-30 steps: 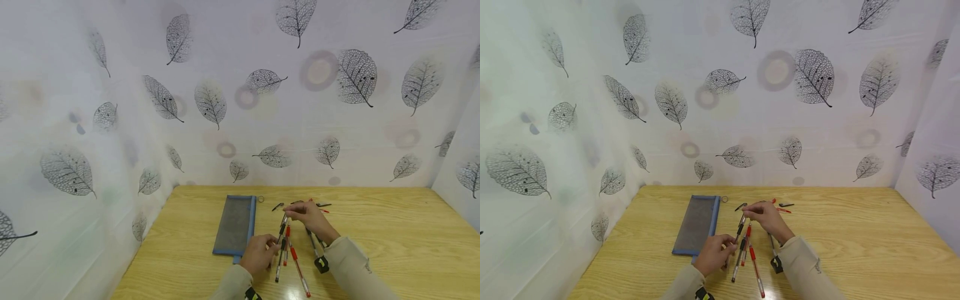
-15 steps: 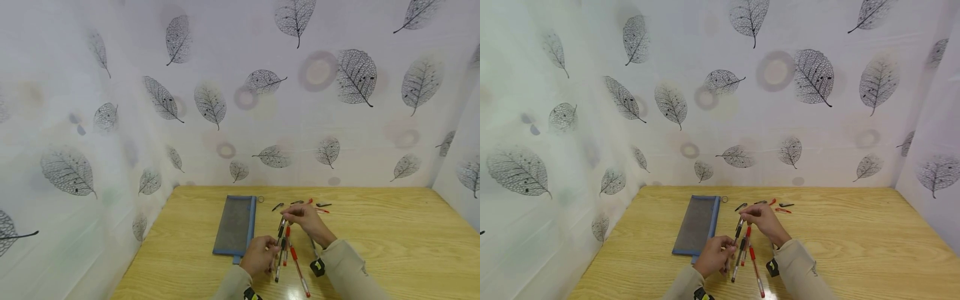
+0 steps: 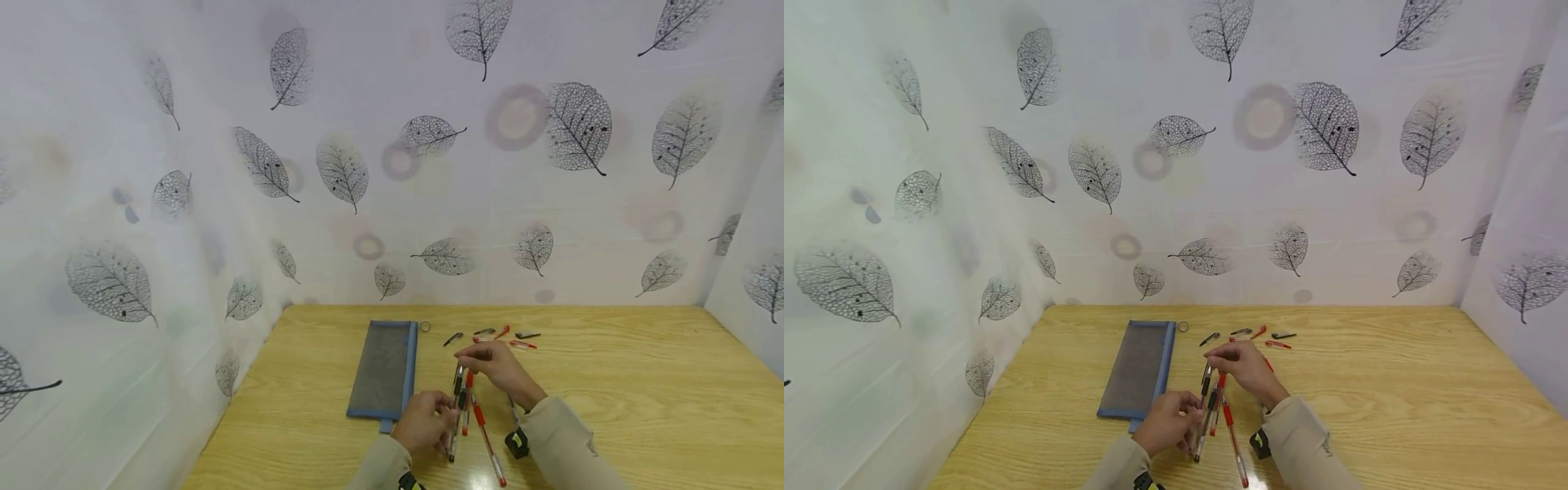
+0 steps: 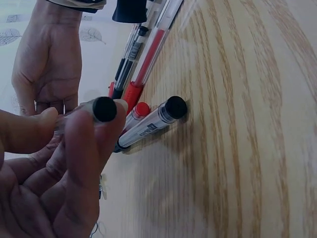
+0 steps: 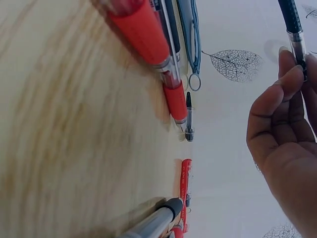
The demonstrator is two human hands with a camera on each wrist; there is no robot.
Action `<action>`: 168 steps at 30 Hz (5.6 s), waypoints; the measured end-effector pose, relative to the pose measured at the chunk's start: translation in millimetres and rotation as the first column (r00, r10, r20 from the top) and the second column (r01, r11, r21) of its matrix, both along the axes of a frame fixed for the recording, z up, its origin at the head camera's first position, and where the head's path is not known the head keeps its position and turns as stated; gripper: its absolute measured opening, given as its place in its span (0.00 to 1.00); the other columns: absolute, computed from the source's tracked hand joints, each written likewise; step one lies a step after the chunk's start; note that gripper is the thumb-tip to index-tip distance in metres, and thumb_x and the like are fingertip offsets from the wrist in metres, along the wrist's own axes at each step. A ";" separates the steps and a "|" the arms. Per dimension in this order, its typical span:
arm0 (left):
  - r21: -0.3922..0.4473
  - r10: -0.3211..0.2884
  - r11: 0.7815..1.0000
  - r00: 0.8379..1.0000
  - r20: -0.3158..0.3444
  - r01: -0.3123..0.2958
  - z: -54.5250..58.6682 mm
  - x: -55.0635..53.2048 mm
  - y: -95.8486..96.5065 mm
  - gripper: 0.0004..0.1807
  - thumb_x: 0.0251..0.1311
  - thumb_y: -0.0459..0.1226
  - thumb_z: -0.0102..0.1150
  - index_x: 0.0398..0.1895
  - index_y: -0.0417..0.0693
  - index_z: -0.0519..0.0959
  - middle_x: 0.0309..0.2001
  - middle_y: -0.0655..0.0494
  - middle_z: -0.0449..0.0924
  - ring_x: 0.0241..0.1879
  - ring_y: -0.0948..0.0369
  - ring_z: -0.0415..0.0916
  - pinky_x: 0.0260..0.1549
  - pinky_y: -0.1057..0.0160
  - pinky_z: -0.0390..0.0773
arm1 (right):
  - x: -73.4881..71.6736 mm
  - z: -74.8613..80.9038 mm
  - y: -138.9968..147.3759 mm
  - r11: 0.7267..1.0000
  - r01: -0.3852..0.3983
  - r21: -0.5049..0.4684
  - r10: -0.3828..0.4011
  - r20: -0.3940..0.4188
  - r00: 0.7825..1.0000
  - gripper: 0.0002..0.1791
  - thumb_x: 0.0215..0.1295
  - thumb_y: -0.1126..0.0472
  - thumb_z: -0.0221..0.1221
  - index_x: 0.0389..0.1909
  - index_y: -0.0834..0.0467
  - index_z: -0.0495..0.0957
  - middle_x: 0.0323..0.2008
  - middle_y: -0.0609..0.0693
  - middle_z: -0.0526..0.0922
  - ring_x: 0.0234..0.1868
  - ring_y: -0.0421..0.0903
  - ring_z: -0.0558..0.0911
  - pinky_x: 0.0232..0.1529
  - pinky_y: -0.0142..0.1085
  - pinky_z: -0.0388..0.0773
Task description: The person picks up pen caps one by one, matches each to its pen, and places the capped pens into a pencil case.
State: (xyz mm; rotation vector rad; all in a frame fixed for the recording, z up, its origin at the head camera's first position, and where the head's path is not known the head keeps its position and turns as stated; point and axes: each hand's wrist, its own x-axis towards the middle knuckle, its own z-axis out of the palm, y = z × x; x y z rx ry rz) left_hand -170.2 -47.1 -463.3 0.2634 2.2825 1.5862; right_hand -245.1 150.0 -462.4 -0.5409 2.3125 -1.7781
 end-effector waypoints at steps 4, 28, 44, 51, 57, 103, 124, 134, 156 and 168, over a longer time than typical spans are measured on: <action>0.016 -0.004 1.000 1.000 0.016 0.004 -1.5 -1.6 -0.5 0.07 0.66 0.33 0.56 0.41 0.38 0.79 0.25 0.53 0.80 0.13 0.64 0.71 0.12 0.65 0.78 | -1.0 3.6 -1.1 1.000 -0.014 0.019 0.014 -0.008 1.000 0.20 0.69 0.58 0.57 0.52 0.71 0.77 0.45 0.60 0.80 0.41 0.50 0.78 0.42 0.46 0.79; -0.052 0.054 0.997 0.998 0.041 -0.052 -3.7 -10.6 -5.1 0.10 0.65 0.36 0.58 0.46 0.41 0.78 0.25 0.55 0.81 0.15 0.63 0.72 0.15 0.64 0.79 | -17.8 1.9 -10.4 0.997 -0.054 0.057 0.054 0.004 0.999 0.16 0.67 0.62 0.59 0.47 0.72 0.75 0.36 0.55 0.82 0.38 0.56 0.80 0.40 0.48 0.81; -0.121 0.111 0.987 0.994 0.015 -0.108 -6.2 -12.2 -7.2 0.09 0.61 0.30 0.60 0.43 0.38 0.79 0.26 0.56 0.79 0.16 0.63 0.76 0.18 0.65 0.79 | -35.1 -0.9 -24.1 0.967 -0.070 0.245 0.067 0.021 0.998 0.10 0.64 0.65 0.61 0.40 0.68 0.82 0.36 0.52 0.82 0.35 0.48 0.79 0.35 0.43 0.79; -0.219 0.159 0.962 0.987 -0.039 -0.164 -7.9 -12.3 -4.8 0.06 0.57 0.29 0.64 0.37 0.39 0.81 0.24 0.58 0.79 0.15 0.65 0.76 0.17 0.67 0.78 | -38.3 -6.5 -31.4 0.944 -0.081 0.320 0.080 0.016 0.997 0.06 0.60 0.68 0.63 0.36 0.67 0.83 0.32 0.50 0.84 0.32 0.44 0.79 0.34 0.38 0.79; -0.281 0.170 0.945 0.985 -0.021 -0.169 -10.3 -13.1 -3.8 0.05 0.56 0.28 0.65 0.35 0.41 0.81 0.21 0.59 0.77 0.14 0.66 0.74 0.16 0.70 0.75 | -38.5 -9.1 -36.8 0.924 -0.069 0.375 0.073 0.003 0.997 0.03 0.57 0.69 0.64 0.32 0.65 0.84 0.29 0.50 0.84 0.30 0.43 0.78 0.31 0.36 0.78; -0.402 0.123 0.890 0.962 -0.245 -0.217 -13.2 -9.4 25.0 0.15 0.47 0.36 0.74 0.37 0.38 0.84 0.21 0.64 0.77 0.23 0.66 0.74 0.24 0.65 0.79 | -30.0 30.7 42.0 0.977 0.131 0.167 -0.130 -0.019 0.991 0.19 0.68 0.55 0.58 0.52 0.66 0.78 0.47 0.58 0.81 0.50 0.57 0.78 0.51 0.54 0.75; -0.460 0.131 0.856 0.960 -0.246 -0.235 -10.9 -8.9 30.8 0.11 0.46 0.28 0.68 0.36 0.37 0.85 0.27 0.52 0.83 0.27 0.59 0.80 0.28 0.57 0.84 | -25.4 25.3 86.6 0.958 0.238 0.162 -0.238 -0.019 0.971 0.26 0.69 0.50 0.57 0.55 0.69 0.75 0.51 0.64 0.79 0.54 0.65 0.74 0.54 0.57 0.72; -0.412 0.169 0.880 0.966 -0.194 -0.236 -13.2 -10.3 29.8 0.11 0.45 0.30 0.70 0.34 0.38 0.85 0.30 0.50 0.84 0.29 0.55 0.81 0.26 0.56 0.83 | -25.2 22.6 93.4 0.953 0.253 0.168 -0.256 -0.006 0.967 0.27 0.71 0.50 0.55 0.56 0.71 0.73 0.50 0.63 0.79 0.53 0.62 0.74 0.53 0.56 0.73; -0.219 0.271 0.928 0.949 -0.161 -0.302 -19.7 -9.5 22.9 0.06 0.48 0.30 0.66 0.32 0.42 0.84 0.22 0.62 0.78 0.22 0.66 0.73 0.19 0.66 0.75 | -37.9 5.0 109.6 0.936 0.275 0.221 -0.278 -0.022 0.960 0.24 0.71 0.54 0.55 0.54 0.72 0.74 0.49 0.64 0.80 0.49 0.60 0.76 0.47 0.50 0.76; -0.169 0.291 0.934 0.944 -0.155 -0.315 -19.4 -7.4 22.4 0.08 0.50 0.31 0.64 0.34 0.47 0.85 0.22 0.63 0.77 0.22 0.66 0.72 0.18 0.66 0.74 | -54.8 -7.9 114.7 0.898 0.278 0.340 -0.241 -0.149 0.959 0.16 0.68 0.64 0.57 0.49 0.74 0.77 0.45 0.67 0.79 0.42 0.58 0.79 0.40 0.49 0.80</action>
